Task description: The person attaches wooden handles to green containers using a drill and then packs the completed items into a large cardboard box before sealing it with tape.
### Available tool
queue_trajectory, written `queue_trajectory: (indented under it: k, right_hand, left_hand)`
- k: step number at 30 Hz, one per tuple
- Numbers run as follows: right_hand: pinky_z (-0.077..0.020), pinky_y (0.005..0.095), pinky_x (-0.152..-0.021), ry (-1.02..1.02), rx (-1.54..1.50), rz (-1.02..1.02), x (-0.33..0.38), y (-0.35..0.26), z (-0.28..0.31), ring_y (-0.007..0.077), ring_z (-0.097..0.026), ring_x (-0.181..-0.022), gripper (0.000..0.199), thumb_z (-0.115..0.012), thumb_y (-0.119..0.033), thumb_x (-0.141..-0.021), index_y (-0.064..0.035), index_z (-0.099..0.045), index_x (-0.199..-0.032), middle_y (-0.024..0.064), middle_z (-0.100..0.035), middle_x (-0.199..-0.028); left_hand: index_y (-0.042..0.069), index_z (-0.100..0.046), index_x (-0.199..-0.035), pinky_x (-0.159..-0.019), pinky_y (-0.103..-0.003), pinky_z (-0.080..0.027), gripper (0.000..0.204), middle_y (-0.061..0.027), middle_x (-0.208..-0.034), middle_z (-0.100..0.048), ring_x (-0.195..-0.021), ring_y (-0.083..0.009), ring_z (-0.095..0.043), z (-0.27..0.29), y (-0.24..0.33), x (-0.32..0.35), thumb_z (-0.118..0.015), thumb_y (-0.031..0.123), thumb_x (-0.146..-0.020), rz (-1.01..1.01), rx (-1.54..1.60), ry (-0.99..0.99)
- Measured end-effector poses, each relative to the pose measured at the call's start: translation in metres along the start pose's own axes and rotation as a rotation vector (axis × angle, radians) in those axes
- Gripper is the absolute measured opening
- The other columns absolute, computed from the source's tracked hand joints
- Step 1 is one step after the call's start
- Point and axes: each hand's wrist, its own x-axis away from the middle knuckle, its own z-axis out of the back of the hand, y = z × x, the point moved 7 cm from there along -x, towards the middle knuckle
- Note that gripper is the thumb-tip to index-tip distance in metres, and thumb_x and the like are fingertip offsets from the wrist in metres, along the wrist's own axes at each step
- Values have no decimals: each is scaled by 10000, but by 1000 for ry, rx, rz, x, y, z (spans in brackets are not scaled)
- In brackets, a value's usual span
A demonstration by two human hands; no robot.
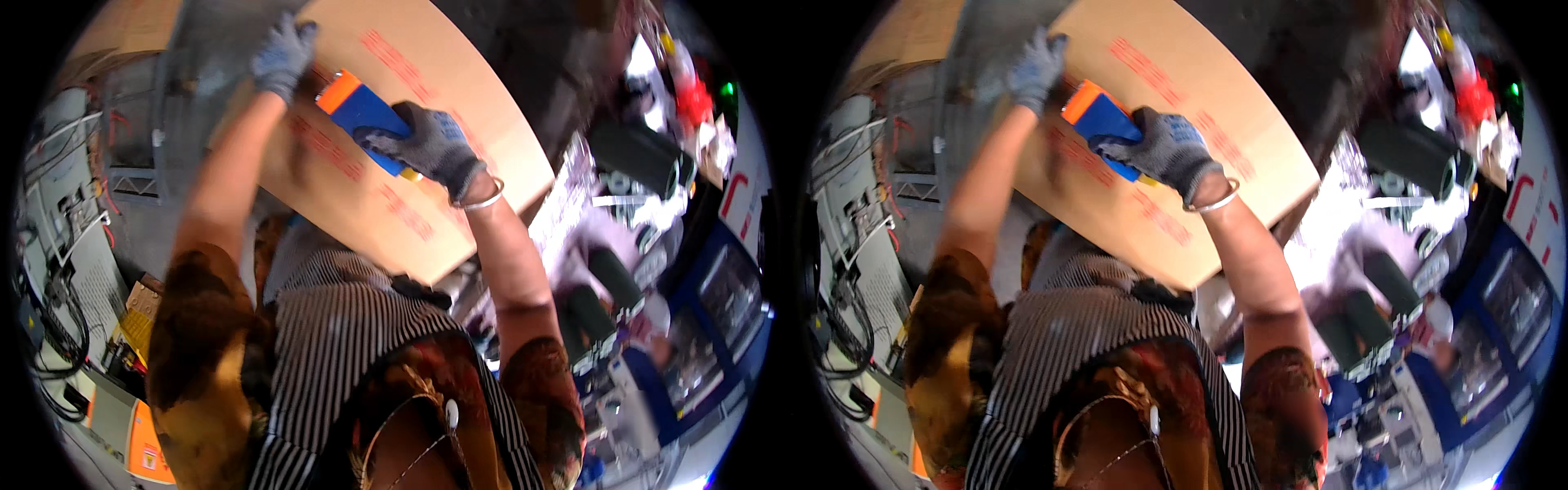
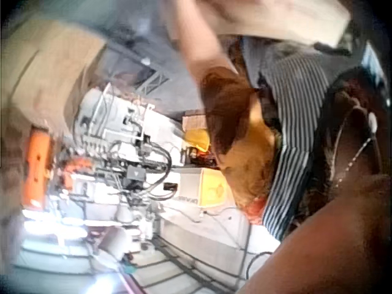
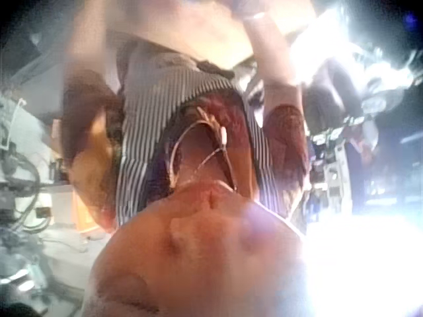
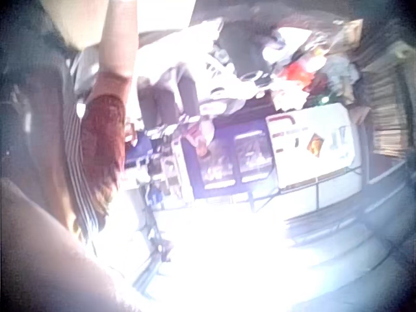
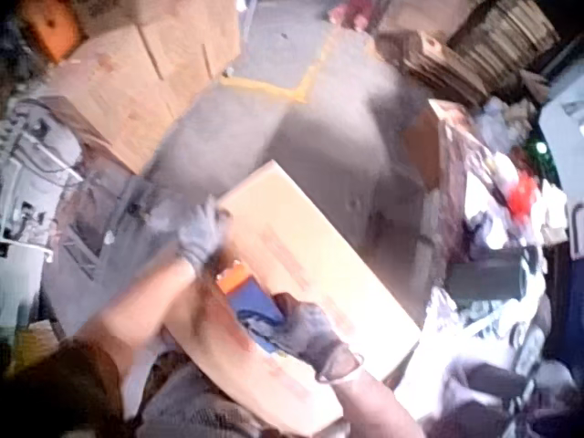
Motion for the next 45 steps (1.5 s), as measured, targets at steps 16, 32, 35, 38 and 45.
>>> queue_trajectory:
  k: [16,32,35,38,45]
  right_hand:
    - [-549,486,-836,-95,306,-722,260,296,-23,398,-704,-952,670,-630,-680,-808,-61,-725,-1043,254,-720,-965]
    - [-531,484,-823,964,480,-998,385,422,-4,440,-682,-965,758,-726,-563,-814,-34,-520,-1316,234,-704,-1079]
    - [-382,512,-1100,1094,622,-855,334,361,2,448,-444,-1338,863,-746,-461,-841,45,-404,-1451,269,-498,-1429]
    - [-267,455,-1202,1309,82,-537,283,308,-47,412,-343,-1438,869,-712,-417,-916,109,-318,-1484,288,-376,-1528]
    - [-453,293,-703,1056,-934,-637,188,263,-101,109,-550,-767,450,-696,-489,-928,-41,-738,-938,1,-671,-845]
  left_hand:
    - [162,-419,-1491,-970,-541,-462,704,-214,-1293,-610,-1151,-425,-601,-8,-6,-4,-371,645,-981,-96,-256,211]
    - [99,-381,-1516,-1041,-490,-440,868,-245,-1387,-561,-1239,-419,-571,-18,-12,-29,-487,715,-913,-175,163,-79]
    - [65,-343,-1533,-1048,-447,-444,991,-250,-1401,-553,-1237,-391,-586,-16,-47,-27,-614,722,-842,-298,240,-148]
    - [72,-337,-1538,-1019,-424,-468,1032,-246,-1367,-582,-1219,-364,-604,-7,-17,-20,-700,691,-797,-308,356,-207]
    - [84,-366,-1529,-959,-424,-507,1091,-245,-1269,-647,-1147,-357,-649,13,-18,-14,-725,738,-734,-190,422,-208]
